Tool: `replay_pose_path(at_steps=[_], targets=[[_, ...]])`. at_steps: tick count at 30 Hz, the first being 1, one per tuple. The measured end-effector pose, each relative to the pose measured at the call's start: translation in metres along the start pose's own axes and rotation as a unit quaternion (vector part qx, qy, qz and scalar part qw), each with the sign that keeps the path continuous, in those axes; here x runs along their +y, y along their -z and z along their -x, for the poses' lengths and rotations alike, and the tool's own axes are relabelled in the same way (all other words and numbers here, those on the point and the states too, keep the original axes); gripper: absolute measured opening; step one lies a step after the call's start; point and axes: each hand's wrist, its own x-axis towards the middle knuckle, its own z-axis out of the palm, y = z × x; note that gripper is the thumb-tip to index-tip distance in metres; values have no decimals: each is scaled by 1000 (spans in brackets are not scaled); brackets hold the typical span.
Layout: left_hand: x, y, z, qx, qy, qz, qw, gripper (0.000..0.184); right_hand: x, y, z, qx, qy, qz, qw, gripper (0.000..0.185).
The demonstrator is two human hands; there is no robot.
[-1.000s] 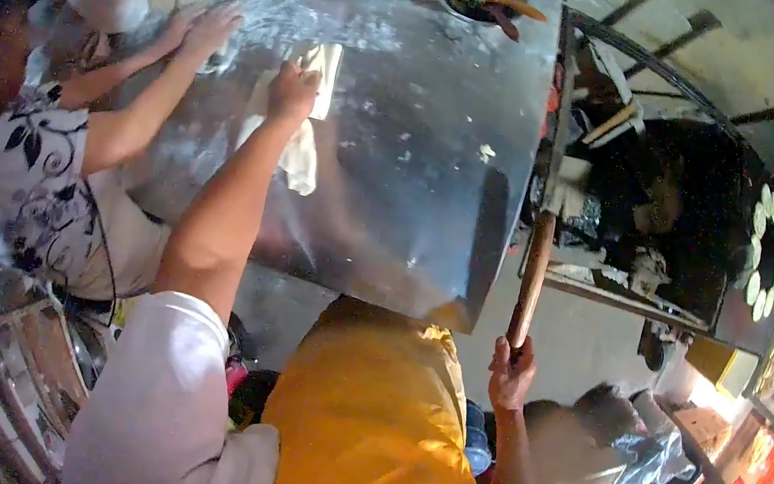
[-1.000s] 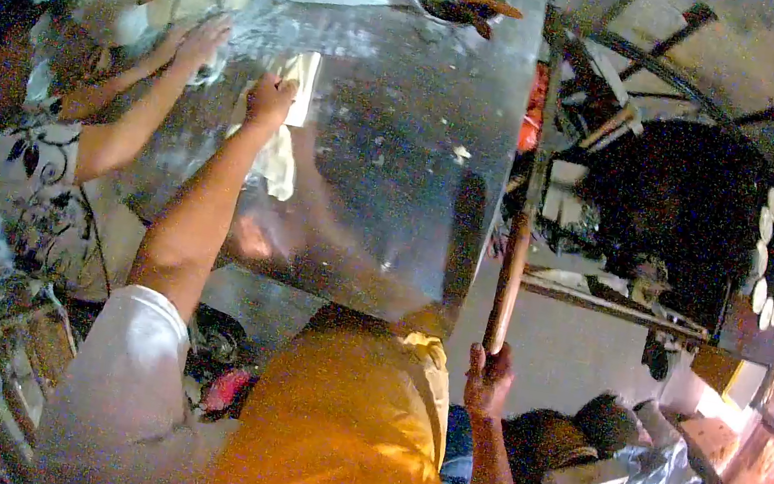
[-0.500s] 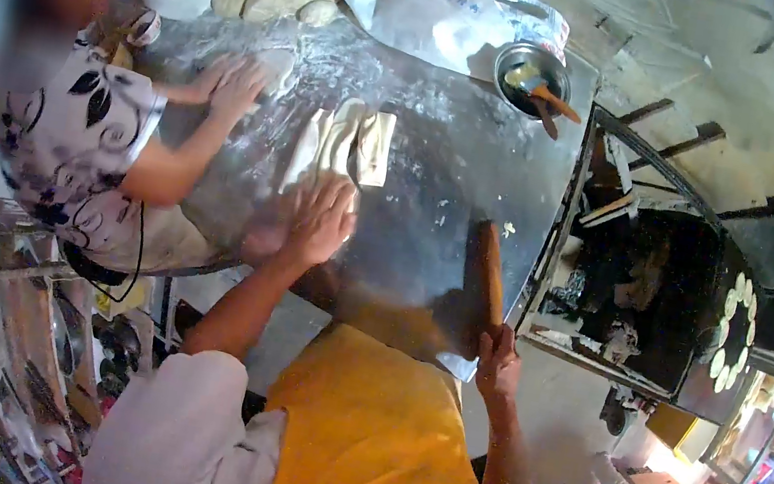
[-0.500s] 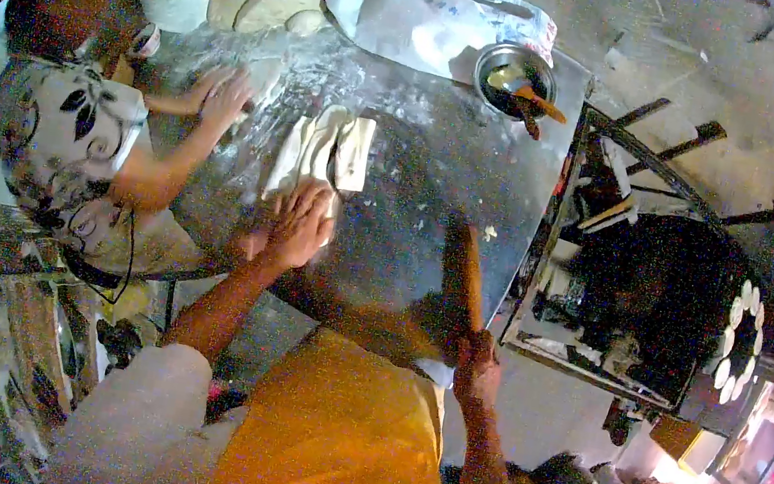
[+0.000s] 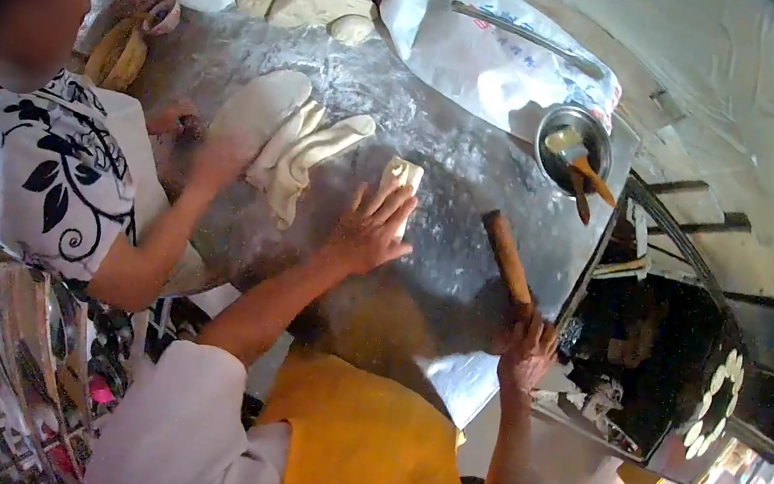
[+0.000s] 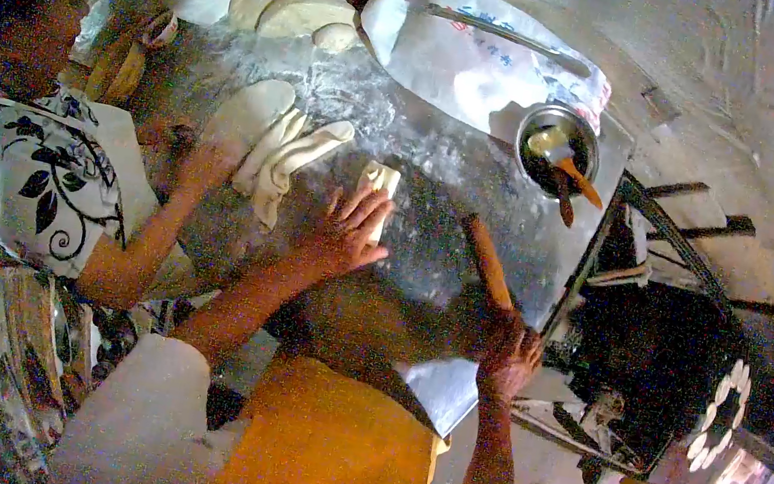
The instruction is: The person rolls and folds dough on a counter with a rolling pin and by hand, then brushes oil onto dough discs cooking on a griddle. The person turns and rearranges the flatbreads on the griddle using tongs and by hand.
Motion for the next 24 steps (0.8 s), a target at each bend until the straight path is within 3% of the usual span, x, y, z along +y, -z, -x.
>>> replay_pose_path(at_steps=[2, 3, 5, 7, 9, 11, 13, 15, 17, 19, 21, 24], targets=[[-8, -10, -17, -61, 95, -18, 993, 71, 9, -21, -29, 21, -15, 41, 999, 63], [-16, -12, -24, -70, 97, -21, 993, 71, 16, -38, -42, 51, 9, 64, 997, 64], [-29, -19, -38, -51, 74, 17, 996, 68, 26, -57, -62, 106, 6, 90, 990, 47], [-37, -29, -38, -55, 47, 8, 997, 69, 13, -46, -90, 106, -12, 62, 992, 48], [-32, -28, -30, -126, 21, -38, 991, 72, 23, -49, -102, 144, 20, 93, 985, 48], [-25, -14, -8, -157, 10, 9, 987, 76, 30, -56, -101, 153, 19, 85, 984, 47], [-16, -2, 10, -215, -61, 90, 970, 77, 18, -42, -103, 145, 18, 51, 988, 47], [5, 17, -7, -237, -54, 117, 963, 76, 21, -46, -100, 133, 13, 66, 989, 47], [14, 6, -30, -92, 28, 119, 988, 70, 15, -40, -102, 117, -11, 63, 991, 47], [20, -19, -45, -86, 44, 98, 990, 75, 23, -46, -98, 116, -5, 61, 991, 48], [18, -39, -57, -129, -6, -28, 991, 86, 21, -50, -105, 135, -12, 62, 989, 48], [14, -48, -50, -126, -11, -34, 991, 96, 26, -50, -106, 130, -7, 55, 990, 45]])
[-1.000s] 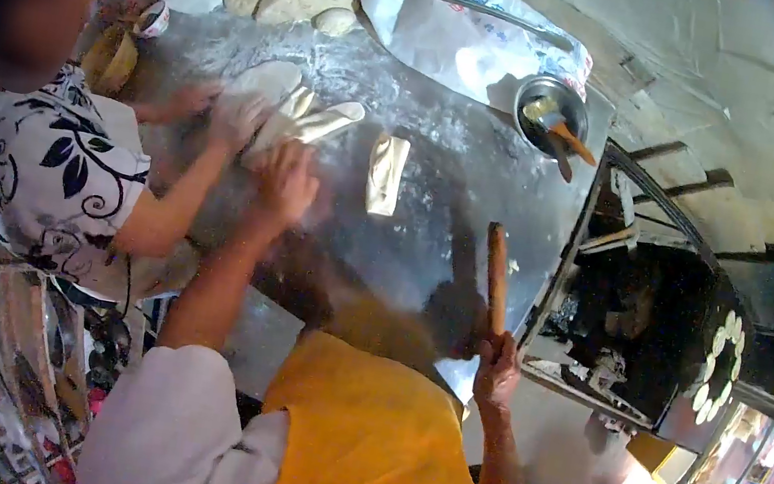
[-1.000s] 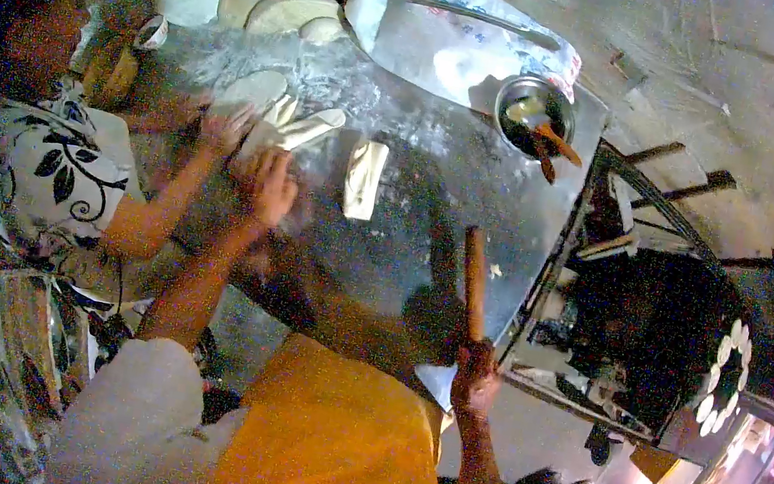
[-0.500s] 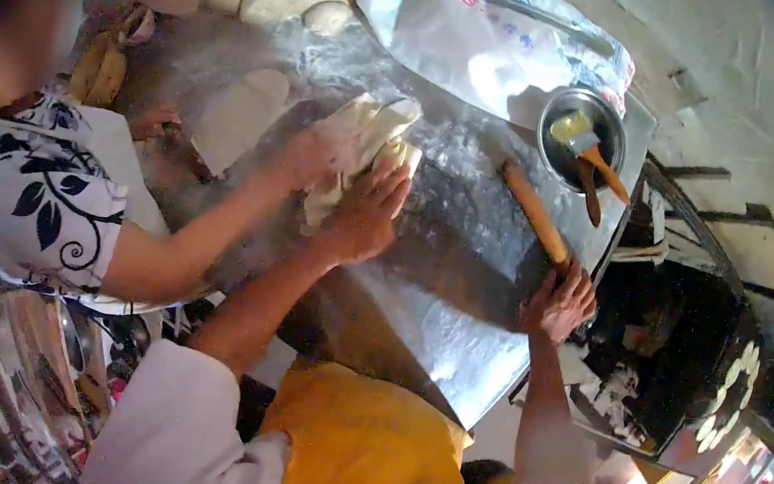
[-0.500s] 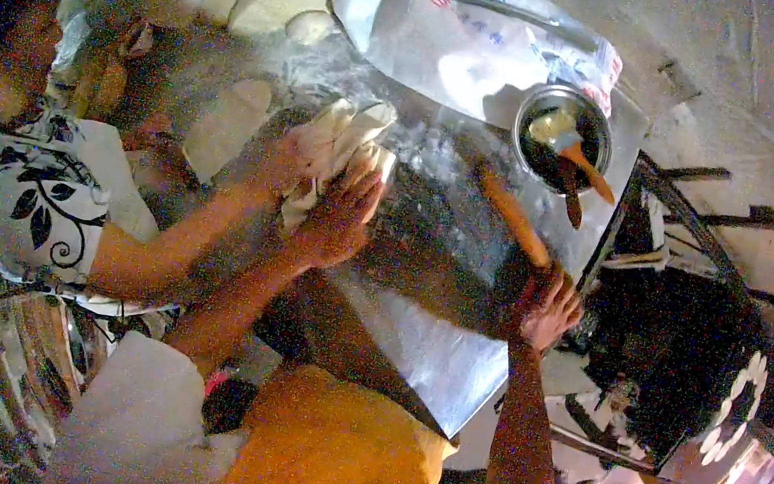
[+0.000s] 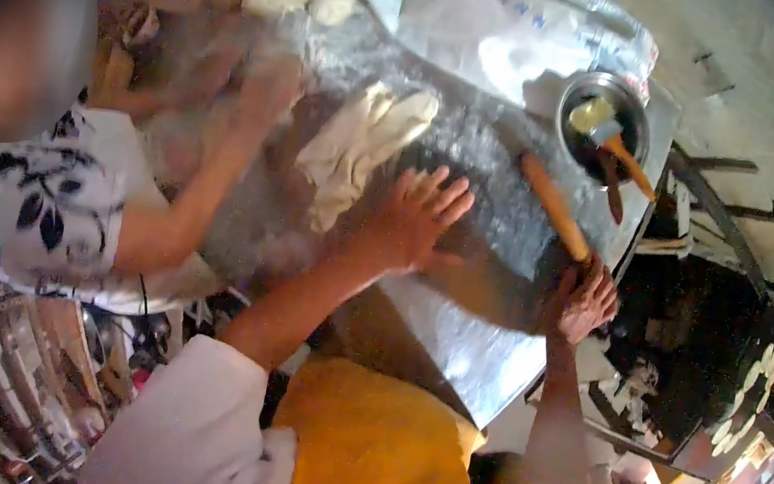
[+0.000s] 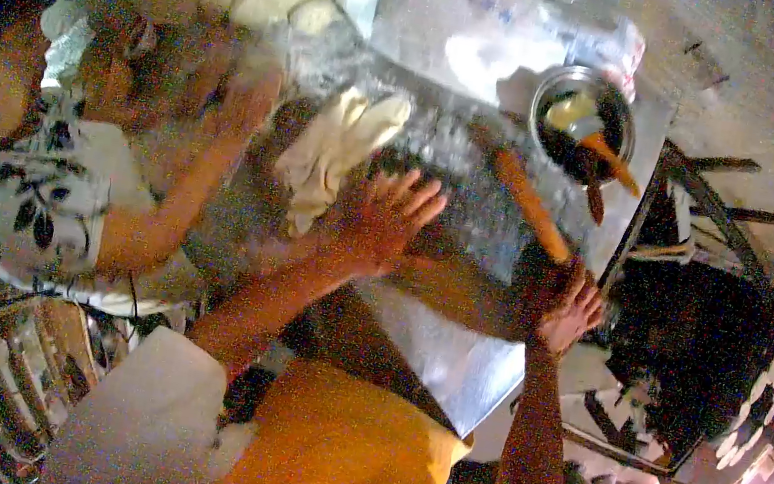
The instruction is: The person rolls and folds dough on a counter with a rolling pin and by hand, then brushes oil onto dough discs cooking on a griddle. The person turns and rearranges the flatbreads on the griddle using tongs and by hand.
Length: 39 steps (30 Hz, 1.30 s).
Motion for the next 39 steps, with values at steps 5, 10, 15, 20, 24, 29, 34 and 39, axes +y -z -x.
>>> replay_pose_path(at_steps=[5, 10, 15, 20, 24, 29, 34, 39], targets=[[-46, 10, -40, 79, 129, 314, 937, 61, 2, 15, 29, -10, -21, -9, 1000, 45], [-208, 46, -112, 188, 297, 53, 934, 53, 14, 15, 45, -15, -14, 19, 1000, 43], [-441, -34, -128, 202, 338, -25, 919, 59, 21, 4, 58, -68, -17, -31, 997, 60], [-388, 9, -126, 58, 179, -29, 982, 44, 0, 26, 35, -107, -57, -60, 991, 62], [-353, -5, -95, 71, 168, -51, 982, 36, 0, 31, 31, -60, -46, -91, 993, 61], [-163, 42, -77, 187, 105, 136, 967, 45, -4, 38, 34, 15, -33, -88, 995, 48], [45, 20, 26, 21, -83, 95, 992, 47, -3, 45, 50, -22, 22, -36, 999, 44], [156, -5, 84, 77, -116, 66, 988, 54, 7, 92, 159, -242, -99, -205, 943, 41]])
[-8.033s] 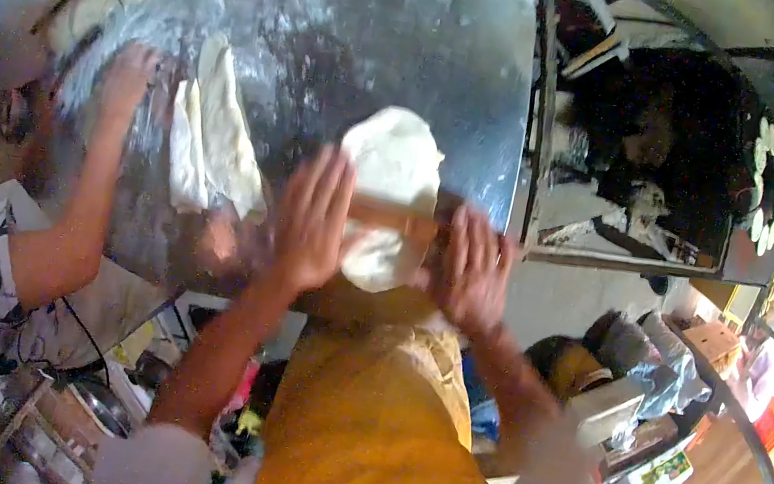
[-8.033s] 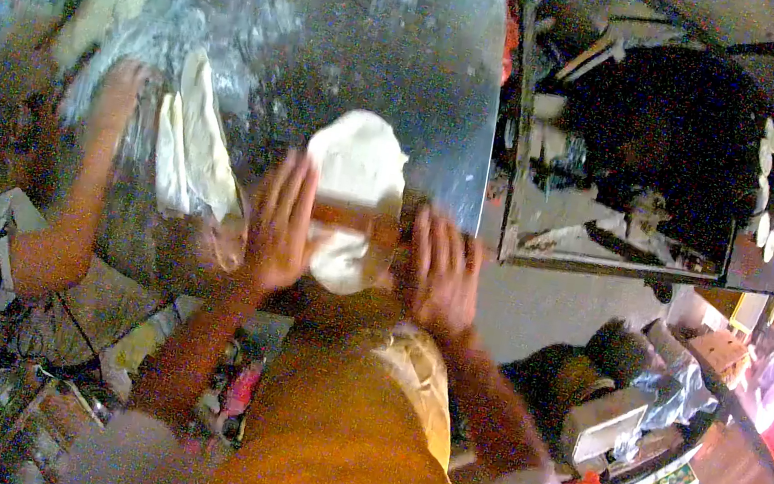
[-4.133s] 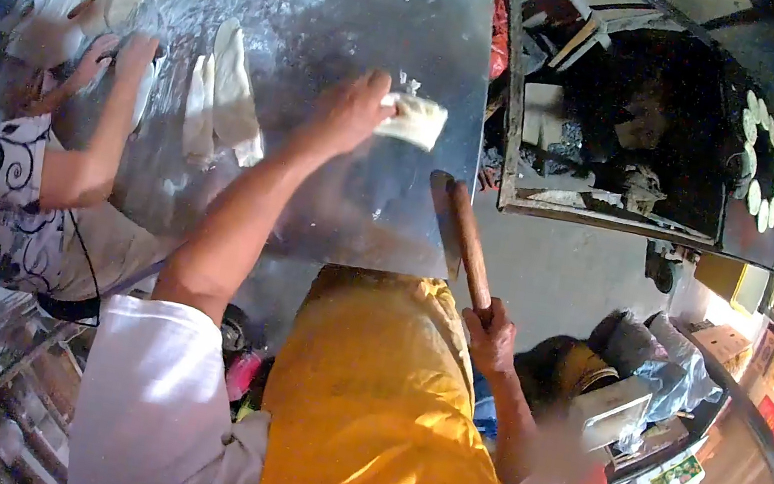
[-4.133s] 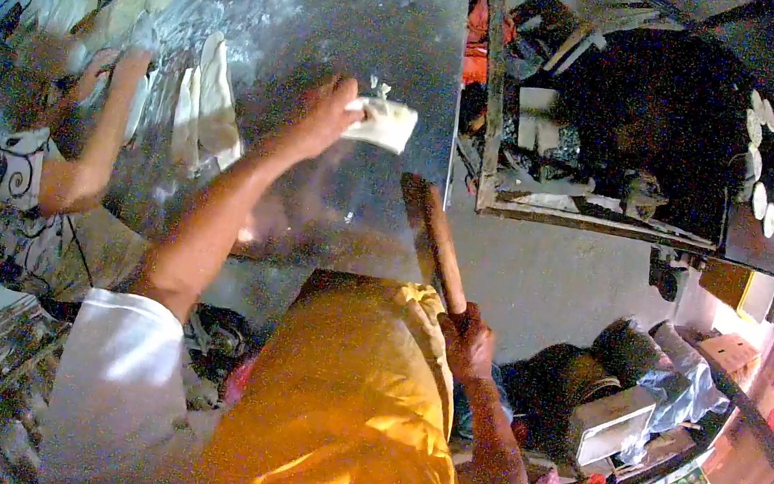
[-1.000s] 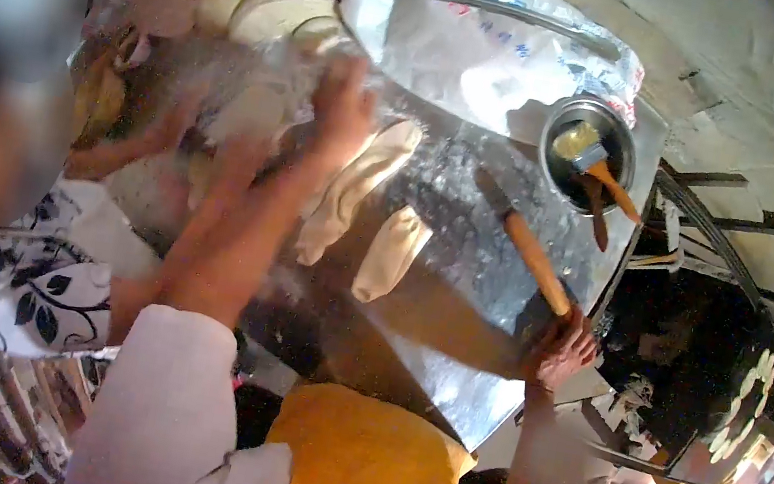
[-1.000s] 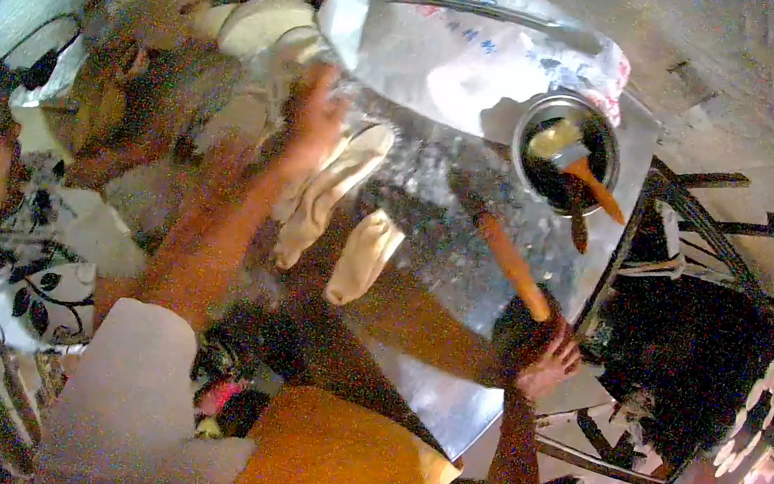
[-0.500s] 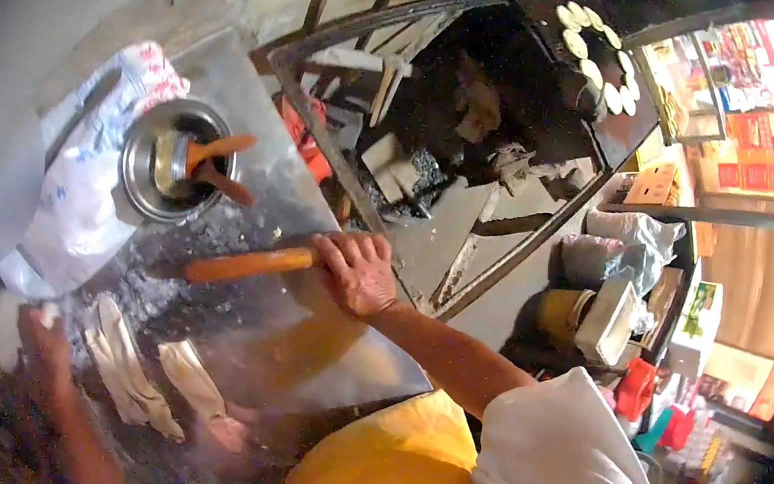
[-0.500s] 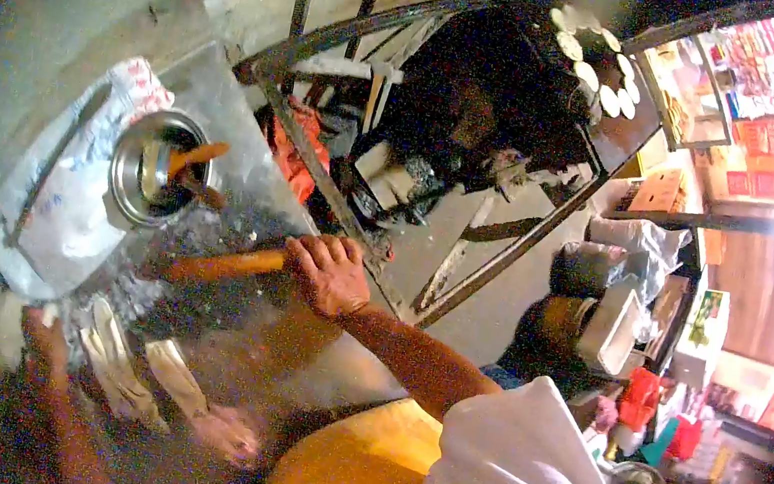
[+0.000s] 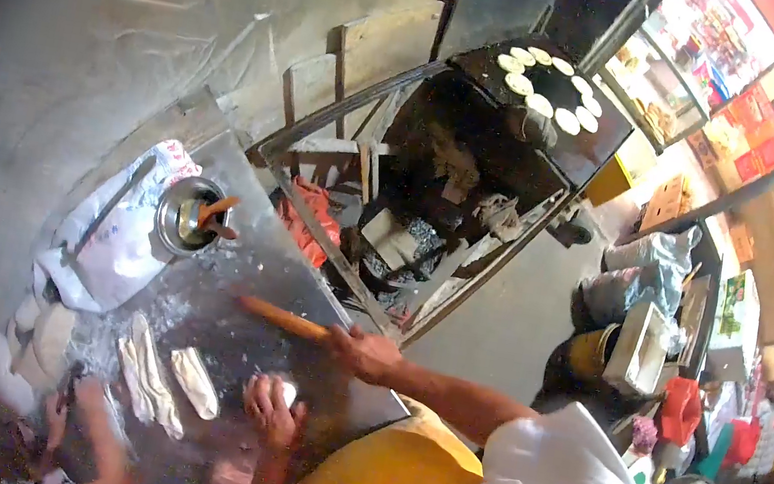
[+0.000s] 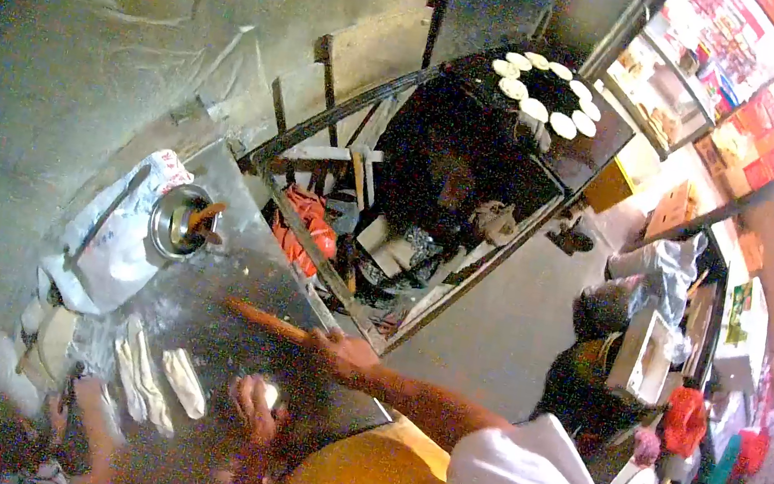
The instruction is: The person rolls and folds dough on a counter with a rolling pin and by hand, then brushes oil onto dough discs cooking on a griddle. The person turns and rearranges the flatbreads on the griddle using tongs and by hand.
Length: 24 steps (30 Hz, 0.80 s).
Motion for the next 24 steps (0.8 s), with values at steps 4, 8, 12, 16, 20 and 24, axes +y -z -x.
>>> replay_pose_path(at_steps=[4, 8, 12, 16, 20, 24], targets=[[-9, 3, -3, -33, 47, 76, 995, 47, 51, -19, 94, -81, -71, -156, 982, 40], [-3, -7, -16, -18, 106, 51, 993, 23, 34, 29, 110, -80, -36, -171, 981, 35], [17, -14, 14, 53, 109, -2, 993, 22, 39, 25, 79, -27, 53, -190, 980, 39], [19, -27, 36, 127, 90, -36, 987, 28, 4, 54, 53, -18, 74, -170, 983, 44], [8, -34, 23, 137, 91, -53, 985, 28, -1, 45, 46, 36, 67, -188, 979, 36], [-20, -28, -15, 49, 153, -31, 987, 31, 30, 33, 64, -22, -43, -229, 972, 28]])
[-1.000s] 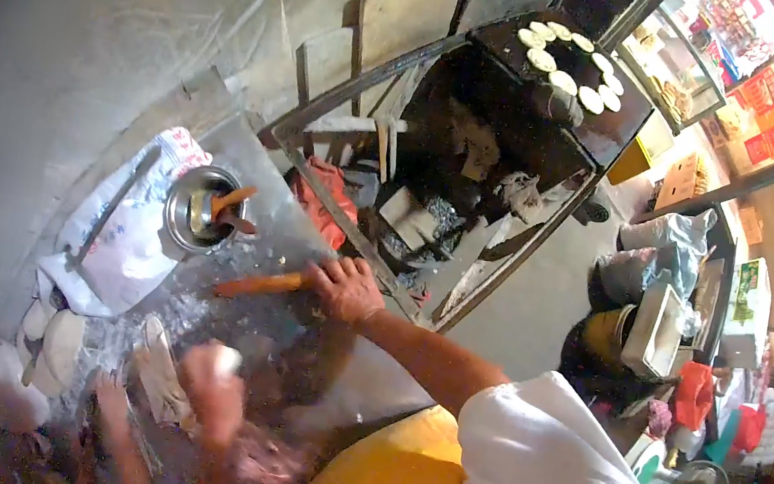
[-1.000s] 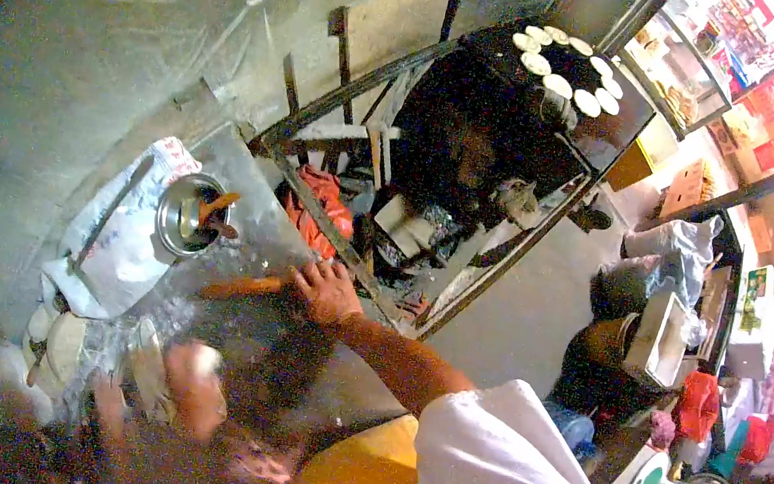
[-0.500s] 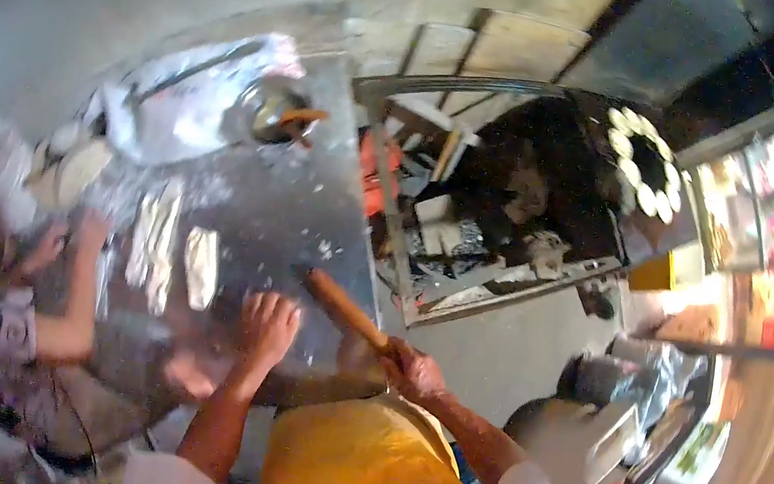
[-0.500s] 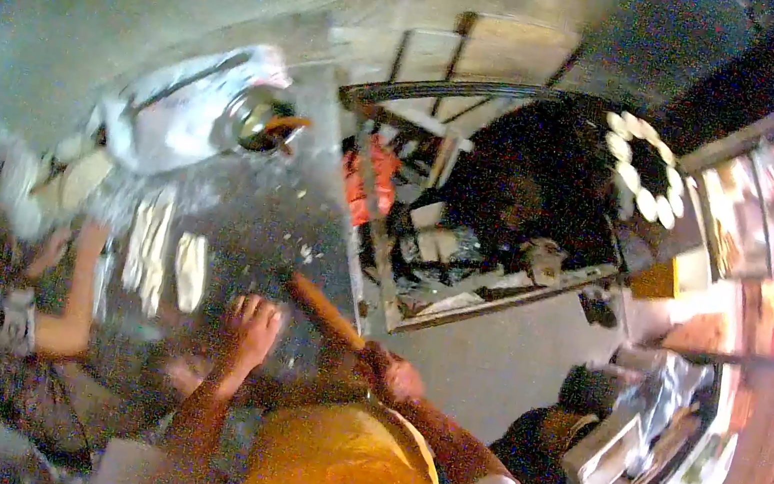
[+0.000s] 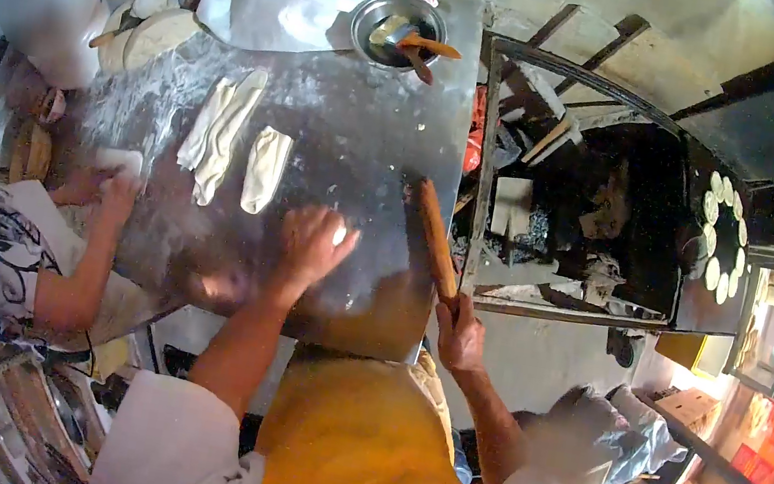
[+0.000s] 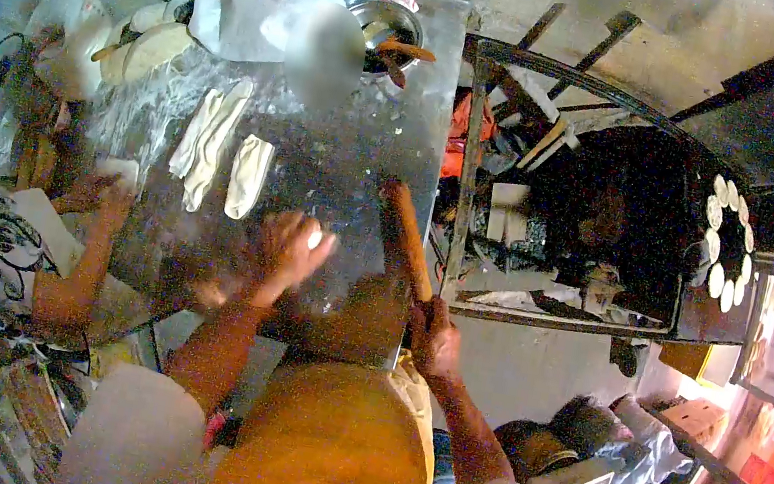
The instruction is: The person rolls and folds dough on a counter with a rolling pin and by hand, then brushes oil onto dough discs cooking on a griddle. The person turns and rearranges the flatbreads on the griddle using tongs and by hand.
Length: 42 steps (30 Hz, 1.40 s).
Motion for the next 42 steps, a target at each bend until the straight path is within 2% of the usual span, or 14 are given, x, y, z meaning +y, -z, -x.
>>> replay_pose_path(at_steps=[5, 7, 10, 14, 16, 20, 21, 22, 25, 28, 33, 36, 39, 42], targets=[[-14, -25, -98, 3, 29, -8, 1000, 35, 20, 6, 49, 24, -35, 14, 999, 26], [24, -21, -126, -87, 106, 138, 981, 40, 14, 12, 68, 20, -47, -19, 999, 28], [69, -42, -105, 14, -45, 7, 999, 51, 39, 4, 96, 36, -88, 13, 995, 28], [44, -70, -135, 19, -120, 62, 991, 49, 53, 0, 122, 37, -125, -75, 989, 31], [29, -75, -180, -111, 12, 215, 970, 44, 55, -2, 123, 57, -105, -84, 989, 31], [37, -65, -225, 74, -102, 23, 992, 41, 54, -9, 118, 90, -72, -97, 989, 30], [32, -83, -214, 132, -111, 12, 985, 43, 55, -5, 117, 13, -223, -89, 971, 35], [26, -97, -208, 111, -72, -21, 991, 41, 78, -22, 115, 55, -133, -124, 982, 37], [20, -96, -187, 125, -124, 74, 982, 35, 34, -6, 84, -10, -206, -79, 975, 33], [9, -68, -117, 8, -117, 2, 993, 39, 28, -16, 60, 30, -67, -99, 992, 34], [13, -27, 47, -71, 16, -64, 995, 40, 0, -22, 12, 24, 56, 13, 998, 39], [28, -4, 64, -47, -37, 28, 998, 53, 14, -34, -14, -73, -40, 171, 982, 38], [51, 40, 27, -115, -62, 24, 991, 48, 44, -23, -14, -149, -32, 168, 974, 35], [52, 19, -2, -61, -72, -26, 995, 57, 41, -11, 4, -34, 91, 83, 992, 42]])
